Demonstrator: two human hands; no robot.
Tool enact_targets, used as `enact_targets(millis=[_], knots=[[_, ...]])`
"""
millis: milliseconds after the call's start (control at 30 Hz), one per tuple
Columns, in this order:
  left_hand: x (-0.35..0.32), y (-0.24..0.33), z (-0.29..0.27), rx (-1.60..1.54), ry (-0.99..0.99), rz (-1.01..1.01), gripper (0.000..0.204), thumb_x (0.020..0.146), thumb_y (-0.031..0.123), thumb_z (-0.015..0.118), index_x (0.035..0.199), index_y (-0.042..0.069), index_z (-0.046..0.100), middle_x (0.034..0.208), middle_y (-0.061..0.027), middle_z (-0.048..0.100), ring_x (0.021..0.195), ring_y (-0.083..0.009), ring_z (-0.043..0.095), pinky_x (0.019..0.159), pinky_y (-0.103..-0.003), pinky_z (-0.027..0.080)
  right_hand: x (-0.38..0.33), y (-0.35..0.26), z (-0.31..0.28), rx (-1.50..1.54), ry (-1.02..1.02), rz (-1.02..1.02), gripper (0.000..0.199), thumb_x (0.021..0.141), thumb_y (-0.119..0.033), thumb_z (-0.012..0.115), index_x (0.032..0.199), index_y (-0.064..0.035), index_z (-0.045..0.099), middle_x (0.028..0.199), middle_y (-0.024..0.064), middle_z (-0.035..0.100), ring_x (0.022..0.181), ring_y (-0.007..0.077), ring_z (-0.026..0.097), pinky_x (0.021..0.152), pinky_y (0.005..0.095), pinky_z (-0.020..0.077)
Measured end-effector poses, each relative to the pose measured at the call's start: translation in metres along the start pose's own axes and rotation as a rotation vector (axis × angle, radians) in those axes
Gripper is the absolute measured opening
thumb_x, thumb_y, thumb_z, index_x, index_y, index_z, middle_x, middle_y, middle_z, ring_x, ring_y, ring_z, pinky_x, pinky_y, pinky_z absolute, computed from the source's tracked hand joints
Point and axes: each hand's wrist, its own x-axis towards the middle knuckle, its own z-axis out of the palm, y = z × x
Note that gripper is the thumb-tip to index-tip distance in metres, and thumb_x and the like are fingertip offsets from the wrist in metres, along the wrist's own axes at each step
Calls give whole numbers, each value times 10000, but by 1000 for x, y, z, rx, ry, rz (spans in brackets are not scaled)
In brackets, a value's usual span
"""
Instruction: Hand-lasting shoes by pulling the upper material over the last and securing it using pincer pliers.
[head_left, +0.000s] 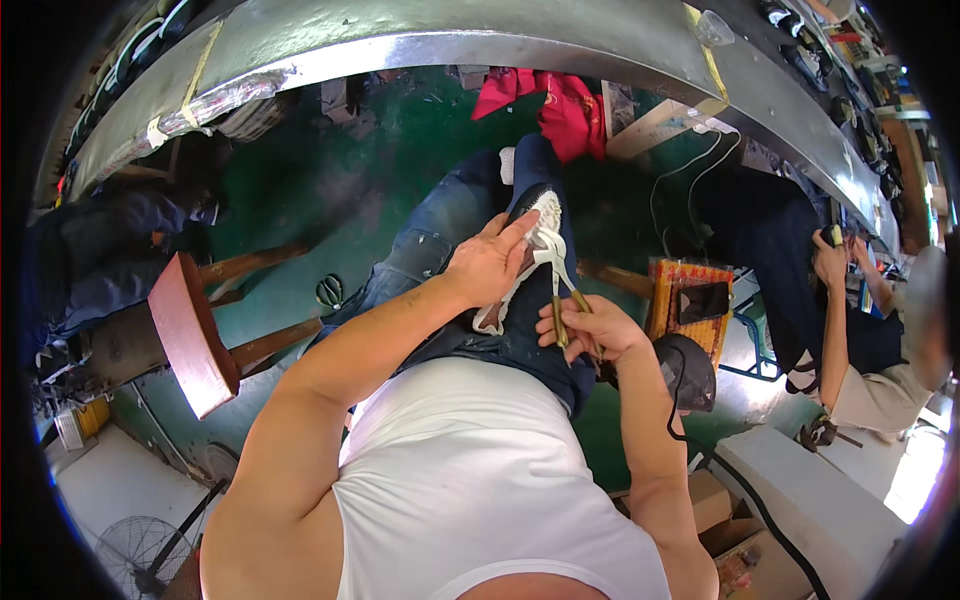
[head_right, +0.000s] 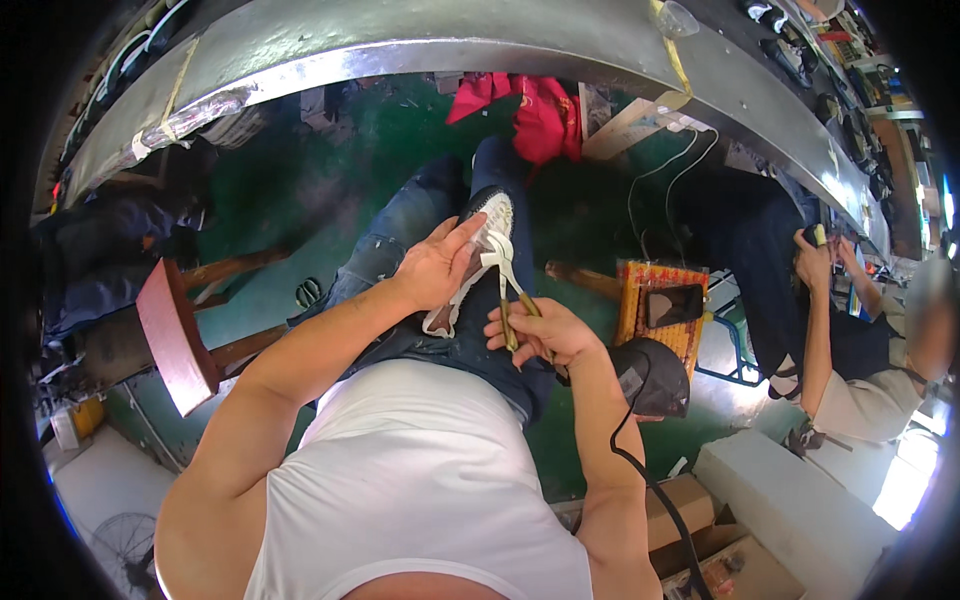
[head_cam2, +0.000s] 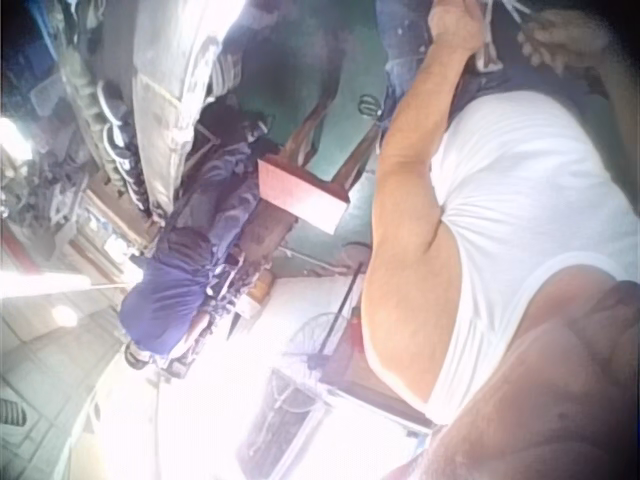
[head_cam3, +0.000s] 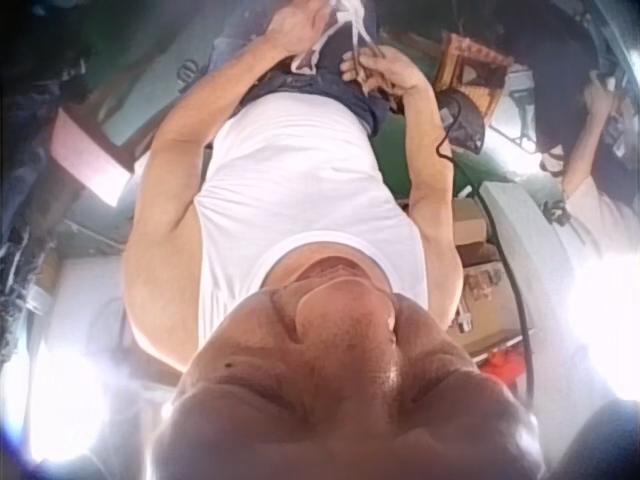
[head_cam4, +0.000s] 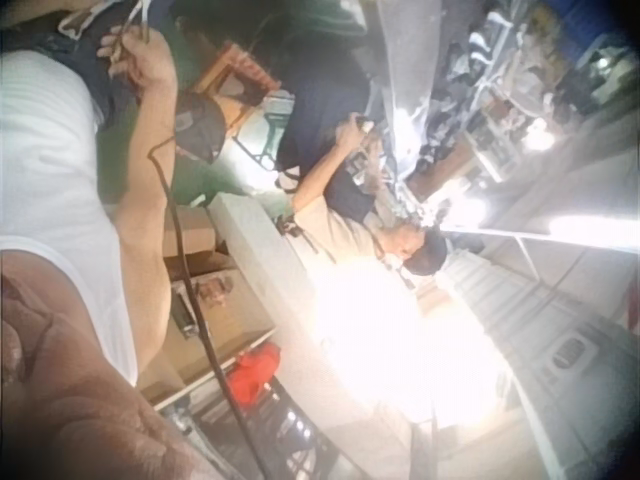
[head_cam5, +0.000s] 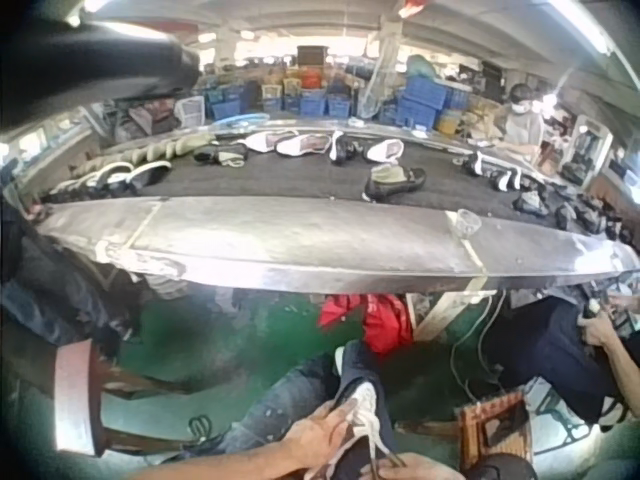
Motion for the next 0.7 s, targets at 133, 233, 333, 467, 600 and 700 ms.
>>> enact_targets(millis=[133,233,333,467,600,700], knots=[[2,-8,3,-8,19,21,466,1000,270,421,1463,237,380,1364,-295,475,1048,-478,602,914,-490,508,-6,-16,6,-295,200,-47,340,1021,-268,474,1133,44,549,924,119,658,738,177,683,460,233,495],[4,1,-2,-33,8,49,465,1001,281,423,1461,236,382,1362,-288,479,1042,-478,603,912,-490,509,20,-35,11,-348,395,-319,401,1028,-333,443,1067,45,572,864,109,656,679,163,662,491,260,484],[4,10,-8,1,-108,-57,488,1002,238,434,1482,255,344,1386,-324,441,1112,-493,564,967,-475,482,39,-53,6,-795,421,-197,471,1030,-387,407,983,45,591,789,97,646,621,164,634,537,300,481],[-1,-1,7,-106,-73,-77,617,1007,237,435,1546,188,140,1454,-307,363,1238,-460,490,1038,-443,426,35,-66,19,-794,433,-389,507,1031,-394,388,881,47,586,714,94,630,582,180,626,587,333,496],[-3,1,11,-352,-2,-196,740,1003,251,453,1532,7,-2,1482,-318,314,1373,-422,359,1118,-404,325,32,-77,22,-981,344,-216,466,1038,-385,378,929,20,581,745,75,626,620,150,617,557,312,479],[0,-6,19,-298,28,-173,699,1014,261,444,1518,-35,61,1474,-338,316,1373,-416,370,1122,-398,314,30,-89,28,-1088,339,-176,463,1035,-379,386,918,25,580,728,80,633,613,161,626,561,320,484]])
